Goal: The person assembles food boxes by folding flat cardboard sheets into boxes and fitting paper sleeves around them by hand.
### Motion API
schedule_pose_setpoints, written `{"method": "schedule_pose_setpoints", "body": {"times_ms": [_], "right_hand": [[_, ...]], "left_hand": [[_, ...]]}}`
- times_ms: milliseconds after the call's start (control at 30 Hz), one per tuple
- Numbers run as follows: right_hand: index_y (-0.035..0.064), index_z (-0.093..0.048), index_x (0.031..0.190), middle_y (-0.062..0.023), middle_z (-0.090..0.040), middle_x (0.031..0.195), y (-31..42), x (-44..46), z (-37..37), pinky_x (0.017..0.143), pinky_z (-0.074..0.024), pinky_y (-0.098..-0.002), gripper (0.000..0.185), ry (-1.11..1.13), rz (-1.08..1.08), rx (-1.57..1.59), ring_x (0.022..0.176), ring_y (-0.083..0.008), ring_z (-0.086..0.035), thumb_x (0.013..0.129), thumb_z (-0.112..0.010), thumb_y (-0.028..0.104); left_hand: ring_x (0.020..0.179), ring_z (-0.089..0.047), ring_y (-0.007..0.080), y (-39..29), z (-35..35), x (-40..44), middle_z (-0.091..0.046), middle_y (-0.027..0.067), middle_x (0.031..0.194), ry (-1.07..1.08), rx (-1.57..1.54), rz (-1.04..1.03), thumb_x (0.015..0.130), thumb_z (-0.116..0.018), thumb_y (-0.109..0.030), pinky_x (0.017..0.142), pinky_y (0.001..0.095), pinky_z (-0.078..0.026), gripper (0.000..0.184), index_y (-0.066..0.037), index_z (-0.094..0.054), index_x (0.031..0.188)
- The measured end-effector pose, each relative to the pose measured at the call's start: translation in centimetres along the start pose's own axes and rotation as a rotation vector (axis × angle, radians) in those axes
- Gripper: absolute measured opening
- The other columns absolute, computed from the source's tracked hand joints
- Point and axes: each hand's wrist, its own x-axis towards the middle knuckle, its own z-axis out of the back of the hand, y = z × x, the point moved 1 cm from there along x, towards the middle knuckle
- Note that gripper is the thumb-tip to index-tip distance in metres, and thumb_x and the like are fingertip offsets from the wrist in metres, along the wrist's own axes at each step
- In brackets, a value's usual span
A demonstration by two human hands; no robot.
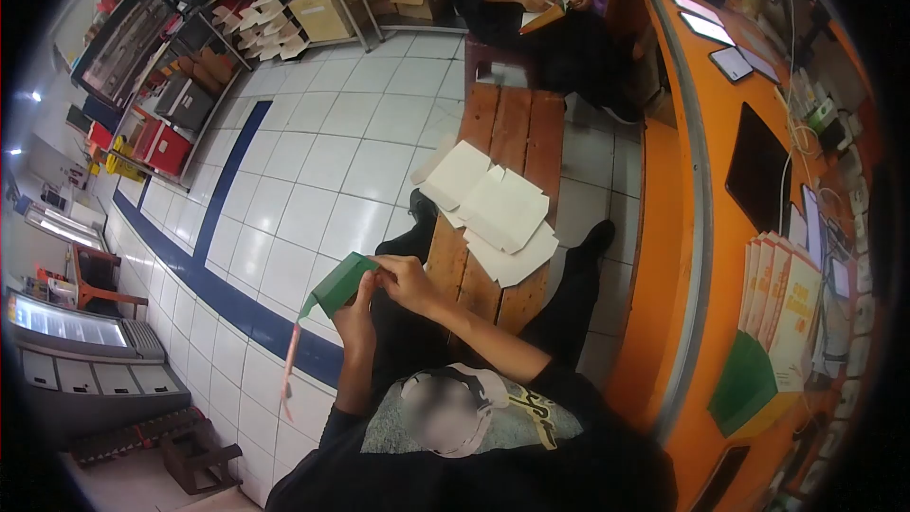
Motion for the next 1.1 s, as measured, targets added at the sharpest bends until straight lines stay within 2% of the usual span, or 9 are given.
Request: {"method": "schedule_pose_setpoints", "body": {"times_ms": [267, 367, 400, 433, 500, 633, 733, 800, 1100], "right_hand": [[-0.0028, -0.060, 0.109, -0.0191, -0.064, 0.084, -1.0, -1.7, 0.1, 0.057, -0.0482, -0.0282, 0.032, -0.054, -0.021, -0.141, 0.064, -0.0204, -0.062, 0.077, -0.058, -0.003], [-0.0024, -0.059, 0.111, -0.0188, -0.065, 0.087, 0.1, -2.1, 0.9, 0.058, -0.0489, -0.0279, 0.032, -0.014, -0.143, -0.032, 0.065, -0.0197, -0.063, 0.079, -0.057, -0.002], [-0.0051, -0.058, 0.106, -0.0230, -0.062, 0.088, 0.5, -2.4, 1.1, 0.065, -0.0502, -0.0358, 0.026, -0.042, -0.154, 0.019, 0.078, -0.0352, -0.063, 0.080, -0.054, -0.002], [-0.0051, -0.058, 0.106, -0.0230, -0.062, 0.088, 0.3, -2.7, 1.2, 0.065, -0.0502, -0.0358, 0.026, -0.033, -0.147, 0.014, 0.078, -0.0352, -0.063, 0.080, -0.054, -0.002], [-0.0024, -0.058, 0.113, -0.0160, -0.065, 0.083, -0.3, -3.4, 1.3, 0.057, -0.0485, -0.0258, 0.031, -0.054, -0.119, -0.038, 0.065, -0.0166, -0.062, 0.082, -0.055, -0.002], [-0.0028, -0.057, 0.113, -0.0158, -0.064, 0.080, -0.8, -4.2, 1.6, 0.057, -0.0484, -0.0265, 0.033, -0.042, -0.156, 0.008, 0.065, -0.0171, -0.062, 0.080, -0.054, -0.004], [-0.0033, -0.057, 0.113, -0.0163, -0.064, 0.080, 0.6, -3.4, 1.9, 0.057, -0.0484, -0.0276, 0.035, -0.035, -0.119, 0.016, 0.065, -0.0188, -0.063, 0.079, -0.054, -0.006], [-0.0029, -0.060, 0.104, -0.0216, -0.063, 0.084, 1.2, -3.2, 1.9, 0.064, -0.0493, -0.0363, 0.025, -0.036, -0.160, 0.053, 0.077, -0.0363, -0.063, 0.079, -0.055, -0.002], [-0.0033, -0.059, 0.106, -0.0223, -0.062, 0.088, 0.7, -3.8, 2.0, 0.066, -0.0497, -0.0364, 0.028, -0.071, -0.186, 0.050, 0.080, -0.0368, -0.062, 0.078, -0.055, -0.002]], "left_hand": [[0.092, -0.061, 0.0178, 2.1, 0.4, 0.0, -0.062, 0.0113, 0.099, 0.018, 0.001, 0.031, 0.084, -0.064, -0.006, 0.080, 0.0293, -0.052, 0.026, 0.004, -0.057, 0.107], [0.082, -0.062, 0.0154, 1.1, -0.5, -0.9, -0.063, 0.0090, 0.093, 0.023, -0.019, 0.043, 0.082, -0.067, -0.006, 0.075, 0.0270, -0.051, 0.022, 0.004, -0.059, 0.100], [0.080, -0.062, 0.0152, 1.4, -0.5, -1.0, -0.064, 0.0094, 0.092, 0.024, -0.014, 0.038, 0.082, -0.067, -0.006, 0.072, 0.0265, -0.052, 0.021, 0.004, -0.059, 0.099], [0.080, -0.062, 0.0152, 1.3, -1.0, -1.3, -0.064, 0.0094, 0.092, 0.018, -0.024, 0.032, 0.082, -0.067, -0.006, 0.072, 0.0265, -0.052, 0.021, 0.004, -0.059, 0.099], [0.080, -0.063, 0.0152, 0.2, -1.6, -1.9, -0.063, 0.0100, 0.091, 0.050, -0.010, -0.008, 0.082, -0.067, -0.005, 0.071, 0.0261, -0.052, 0.021, 0.005, -0.059, 0.099], [0.079, -0.063, 0.0153, 0.7, -2.1, -2.7, -0.064, 0.0100, 0.090, 0.029, 0.001, -0.029, 0.082, -0.067, -0.004, 0.071, 0.0264, -0.053, 0.021, 0.005, -0.058, 0.098], [0.080, -0.063, 0.0159, 0.6, -1.8, -2.5, -0.064, 0.0105, 0.091, 0.015, 0.038, -0.033, 0.082, -0.066, -0.004, 0.072, 0.0268, -0.053, 0.021, 0.005, -0.058, 0.098], [0.081, -0.064, 0.0163, 0.5, -1.6, -2.3, -0.064, 0.0107, 0.092, 0.042, 0.001, -0.057, 0.082, -0.066, -0.004, 0.073, 0.0273, -0.054, 0.020, 0.006, -0.058, 0.098], [0.083, -0.064, 0.0172, 1.0, -1.8, -2.6, -0.064, 0.0115, 0.094, 0.058, 0.046, -0.015, 0.082, -0.066, -0.003, 0.074, 0.0278, -0.054, 0.021, 0.006, -0.058, 0.100]]}}
